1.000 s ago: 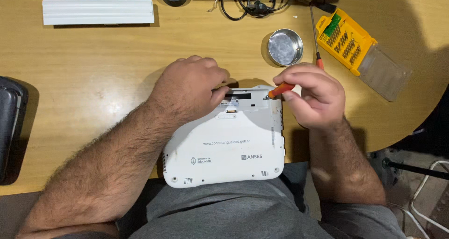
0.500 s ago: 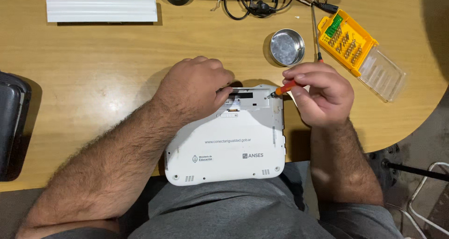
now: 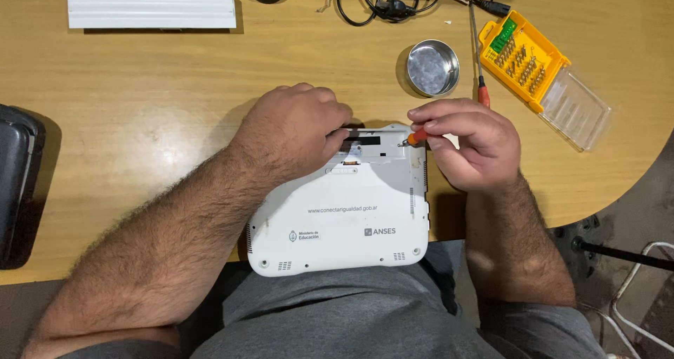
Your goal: The person removes a sticker and unscrews a metal bracket from the back of a white electronic device using a screwdriver. They place the screws into a small metal dish and set the bracket aside on the table.
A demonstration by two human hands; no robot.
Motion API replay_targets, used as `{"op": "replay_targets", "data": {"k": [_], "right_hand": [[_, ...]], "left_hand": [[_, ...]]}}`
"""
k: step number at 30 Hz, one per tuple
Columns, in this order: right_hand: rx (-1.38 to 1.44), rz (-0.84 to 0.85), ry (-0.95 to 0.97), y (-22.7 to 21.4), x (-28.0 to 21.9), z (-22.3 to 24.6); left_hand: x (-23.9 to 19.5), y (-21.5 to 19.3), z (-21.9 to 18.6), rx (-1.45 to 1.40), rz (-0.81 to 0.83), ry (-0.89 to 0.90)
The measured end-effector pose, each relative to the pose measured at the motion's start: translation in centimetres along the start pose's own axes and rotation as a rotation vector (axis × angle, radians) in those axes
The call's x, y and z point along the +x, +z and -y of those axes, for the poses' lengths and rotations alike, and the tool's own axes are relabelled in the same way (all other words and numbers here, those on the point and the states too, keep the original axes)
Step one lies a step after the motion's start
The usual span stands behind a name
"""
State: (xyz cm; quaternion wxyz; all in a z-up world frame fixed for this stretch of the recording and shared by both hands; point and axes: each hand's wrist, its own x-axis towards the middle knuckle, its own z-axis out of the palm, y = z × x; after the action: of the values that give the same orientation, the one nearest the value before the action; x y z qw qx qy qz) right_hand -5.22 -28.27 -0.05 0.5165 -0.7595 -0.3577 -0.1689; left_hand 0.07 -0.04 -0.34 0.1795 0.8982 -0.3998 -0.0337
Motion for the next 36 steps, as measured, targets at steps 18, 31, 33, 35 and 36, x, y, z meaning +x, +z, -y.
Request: {"op": "replay_targets", "data": {"k": [18,31,33,35,36], "right_hand": [[0.129,-0.01,0.035,0.5,0.2,0.3],[0.107,-0.032,-0.005,0.1,0.2,0.0],[0.093,-0.003,-0.063,-0.3,0.1,-0.5],[0.092,-0.026,-0.063,0.1,0.0,-0.6],[0.094,-0.047,-0.057,0.4,-0.1,-0.6]], "left_hand": [[-0.1,0.3,0.1,-0.014,-0.011,0.014],[0.0,0.7,0.2,-0.023,0.009,0.014],[-0.1,1.2,0.3,-0.019,-0.004,-0.002],[0.0,1.3,0.4,-0.021,-0.01,0.008],[0.0,1.4,0.4,-0.028,-0.011,0.015]]}}
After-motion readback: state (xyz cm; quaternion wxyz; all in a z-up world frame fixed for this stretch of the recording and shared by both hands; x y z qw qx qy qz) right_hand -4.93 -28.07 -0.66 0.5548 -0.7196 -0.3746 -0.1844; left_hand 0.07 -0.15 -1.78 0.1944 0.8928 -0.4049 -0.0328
